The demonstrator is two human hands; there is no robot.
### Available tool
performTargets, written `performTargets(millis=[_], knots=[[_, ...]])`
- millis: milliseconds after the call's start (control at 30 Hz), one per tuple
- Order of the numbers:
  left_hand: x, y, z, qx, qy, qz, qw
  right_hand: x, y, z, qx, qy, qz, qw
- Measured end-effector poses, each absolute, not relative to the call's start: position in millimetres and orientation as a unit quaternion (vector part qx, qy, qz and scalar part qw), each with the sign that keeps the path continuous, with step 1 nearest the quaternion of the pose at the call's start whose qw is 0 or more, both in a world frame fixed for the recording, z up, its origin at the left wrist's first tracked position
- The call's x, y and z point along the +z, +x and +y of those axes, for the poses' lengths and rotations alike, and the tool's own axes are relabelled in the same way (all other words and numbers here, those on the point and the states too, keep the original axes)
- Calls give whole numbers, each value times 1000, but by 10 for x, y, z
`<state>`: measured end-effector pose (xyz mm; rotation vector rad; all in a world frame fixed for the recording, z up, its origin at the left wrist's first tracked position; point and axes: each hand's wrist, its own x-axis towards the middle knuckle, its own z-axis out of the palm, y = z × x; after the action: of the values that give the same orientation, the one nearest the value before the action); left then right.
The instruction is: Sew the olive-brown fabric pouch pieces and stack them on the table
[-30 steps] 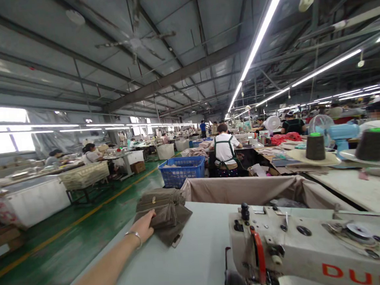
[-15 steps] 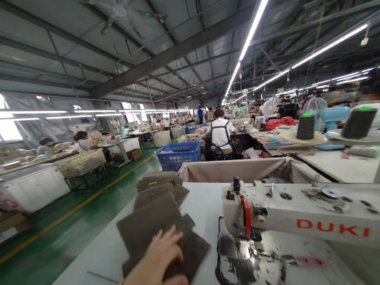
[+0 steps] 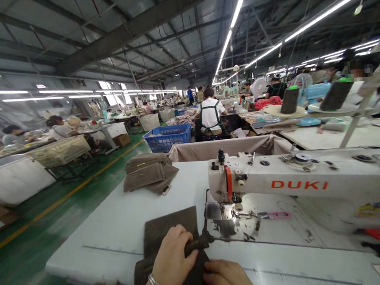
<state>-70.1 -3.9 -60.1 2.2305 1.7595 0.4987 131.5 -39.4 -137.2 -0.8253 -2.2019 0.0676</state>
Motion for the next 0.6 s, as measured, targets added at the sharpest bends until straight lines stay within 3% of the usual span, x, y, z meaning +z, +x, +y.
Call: performTargets(millis=[133,267,333,600], knots=[[-335,-661,-92,183,751,598,211,-1166,1408,-432,74,-449,-788,415],[-18,-617,-237,284,656,516,472,-728,1528,-462,93,-450,-794,399],[58,-583,-309,320,606,489,540,-495,1596,-477,98,-431,-809,388],[92,-421,-516,443,455,453,625,-175,1732,-579,179,-422,-782,421]])
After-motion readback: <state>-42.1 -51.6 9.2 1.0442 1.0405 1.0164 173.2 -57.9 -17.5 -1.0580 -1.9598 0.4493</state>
